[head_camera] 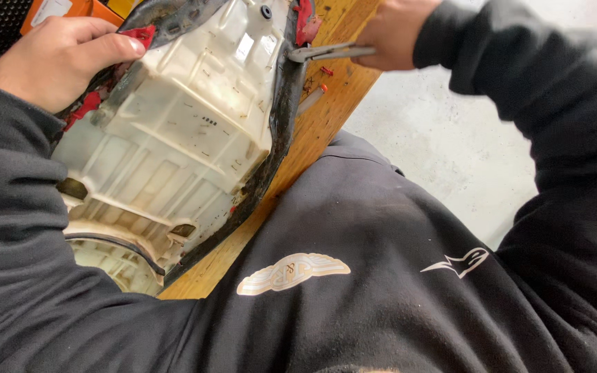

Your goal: The person uses pliers to remove red plastic clips from the edge of a white plastic housing. They repeatedly grip and pull the clips out while holding the housing steady on a wooden workbench.

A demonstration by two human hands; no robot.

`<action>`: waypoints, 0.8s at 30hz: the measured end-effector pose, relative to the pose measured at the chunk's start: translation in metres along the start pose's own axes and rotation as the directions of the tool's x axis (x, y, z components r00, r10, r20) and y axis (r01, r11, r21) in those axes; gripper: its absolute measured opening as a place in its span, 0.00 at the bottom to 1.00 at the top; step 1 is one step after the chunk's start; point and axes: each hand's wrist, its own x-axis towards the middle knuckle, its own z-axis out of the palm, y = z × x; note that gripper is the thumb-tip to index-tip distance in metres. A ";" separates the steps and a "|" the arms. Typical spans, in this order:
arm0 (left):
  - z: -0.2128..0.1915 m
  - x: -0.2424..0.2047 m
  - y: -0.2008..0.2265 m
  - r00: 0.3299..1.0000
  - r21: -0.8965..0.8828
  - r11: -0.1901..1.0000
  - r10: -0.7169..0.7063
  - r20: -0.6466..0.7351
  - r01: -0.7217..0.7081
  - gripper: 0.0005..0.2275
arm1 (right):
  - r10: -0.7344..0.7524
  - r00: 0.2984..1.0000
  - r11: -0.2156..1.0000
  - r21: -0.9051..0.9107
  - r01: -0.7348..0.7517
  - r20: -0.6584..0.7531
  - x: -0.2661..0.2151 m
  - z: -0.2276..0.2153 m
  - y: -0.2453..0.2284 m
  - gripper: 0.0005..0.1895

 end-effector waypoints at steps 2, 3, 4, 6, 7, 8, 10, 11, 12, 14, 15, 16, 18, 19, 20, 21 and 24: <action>-0.001 0.001 -0.001 1.000 0.002 1.000 0.006 -0.012 -0.006 0.20 | 0.102 0.985 0.953 0.269 -0.137 0.140 0.016 0.001 0.011 0.13; -0.002 -0.001 0.001 1.000 -0.004 1.000 0.011 -0.012 -0.011 0.20 | 0.141 0.984 0.903 0.393 -0.173 0.108 0.027 0.017 0.027 0.15; -0.003 -0.001 0.004 1.000 -0.013 1.000 0.020 -0.022 -0.021 0.20 | 0.186 0.980 0.839 0.506 -0.199 0.077 0.039 0.030 0.048 0.18; -0.006 -0.008 0.015 1.000 -0.047 0.999 0.006 -0.005 -0.006 0.19 | 0.222 0.967 0.881 0.398 -0.255 0.129 0.018 -0.011 0.018 0.23; -0.006 -0.012 0.019 1.000 -0.084 0.996 -0.012 0.027 0.015 0.21 | 0.262 0.946 0.907 0.288 -0.309 0.189 0.007 -0.029 0.002 0.31; -0.007 -0.011 0.018 1.000 -0.085 0.996 -0.010 0.021 0.012 0.21 | 0.263 0.947 0.908 0.285 -0.308 0.185 0.004 -0.027 0.002 0.31; -0.005 -0.009 0.015 0.999 -0.027 0.999 -0.029 0.021 0.030 0.20 | 0.227 0.953 0.920 0.278 -0.277 0.199 -0.003 -0.021 0.000 0.26; -0.005 -0.009 0.015 0.999 -0.028 0.999 -0.030 0.024 0.030 0.20 | 0.227 0.953 0.919 0.278 -0.278 0.202 -0.006 -0.015 0.007 0.26; -0.006 -0.009 0.015 0.999 -0.026 0.999 -0.027 0.018 0.027 0.20 | 0.238 0.962 0.944 0.202 -0.262 0.133 -0.009 -0.010 0.014 0.26; -0.006 -0.010 0.017 1.000 -0.031 0.999 -0.025 0.013 0.025 0.20 | 0.240 0.968 0.962 0.118 -0.247 0.067 -0.012 0.012 0.038 0.26; -0.006 -0.011 0.018 0.999 -0.030 0.999 -0.041 0.014 0.042 0.20 | 0.116 0.974 0.984 -0.108 -0.138 -0.192 -0.013 0.029 0.055 0.23; -0.007 -0.012 0.021 0.998 -0.025 0.998 -0.058 0.013 0.059 0.20 | -0.073 0.909 0.933 -0.349 -0.083 -0.410 -0.014 0.045 0.072 0.24; -0.006 -0.011 0.017 0.999 -0.025 0.999 -0.046 0.010 0.046 0.21 | -0.028 0.925 0.974 -0.217 -0.060 -0.380 -0.018 0.036 0.067 0.21; -0.006 -0.011 0.016 0.999 -0.021 0.999 -0.032 0.006 0.032 0.23 | 0.016 0.938 0.996 -0.079 -0.046 -0.347 -0.021 0.033 0.065 0.19; -0.006 -0.012 0.017 0.999 -0.021 0.999 -0.031 0.008 0.031 0.23 | 0.018 0.938 0.996 -0.078 -0.047 -0.346 -0.017 0.040 0.071 0.19; -0.007 -0.013 0.019 0.999 -0.043 0.998 -0.035 0.018 0.035 0.23 | 0.018 0.941 0.981 -0.178 -0.083 -0.338 -0.013 0.047 0.078 0.20; -0.007 -0.011 0.019 0.999 -0.051 0.998 -0.036 0.023 0.037 0.21 | 0.023 0.944 0.939 -0.316 -0.133 -0.330 -0.006 0.057 0.086 0.19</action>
